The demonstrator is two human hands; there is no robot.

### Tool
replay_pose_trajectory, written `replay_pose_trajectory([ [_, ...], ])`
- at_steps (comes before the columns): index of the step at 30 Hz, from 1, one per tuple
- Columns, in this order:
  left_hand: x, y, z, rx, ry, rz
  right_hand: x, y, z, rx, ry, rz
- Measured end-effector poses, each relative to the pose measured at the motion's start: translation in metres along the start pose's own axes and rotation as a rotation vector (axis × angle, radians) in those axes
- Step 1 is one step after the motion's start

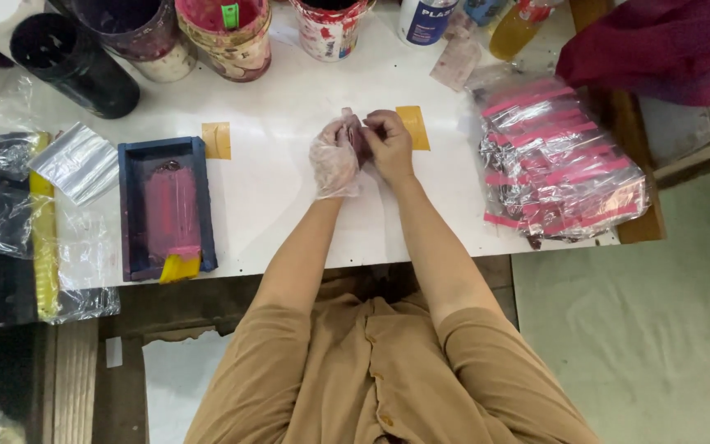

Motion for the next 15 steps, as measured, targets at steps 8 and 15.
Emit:
replay_pose_trajectory([
  [8, -0.019, -0.015, 0.008, 0.331, -0.227, -0.217, -0.039, -0.045, -0.013, 0.327, -0.342, -0.331],
  [15, -0.030, -0.054, 0.020, 0.432, -0.246, 0.036, -0.037, -0.018, -0.012, 0.269, -0.284, -0.327],
])
Point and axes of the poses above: each hand's wrist, its own z-axis towards the middle knuckle, its own x-axis out of the back of the hand, y = z × x, the point moved 9 cm from there along z, towards the middle knuckle, and after that the axes turned 14 degrees about -z, right-handed, at the moved point
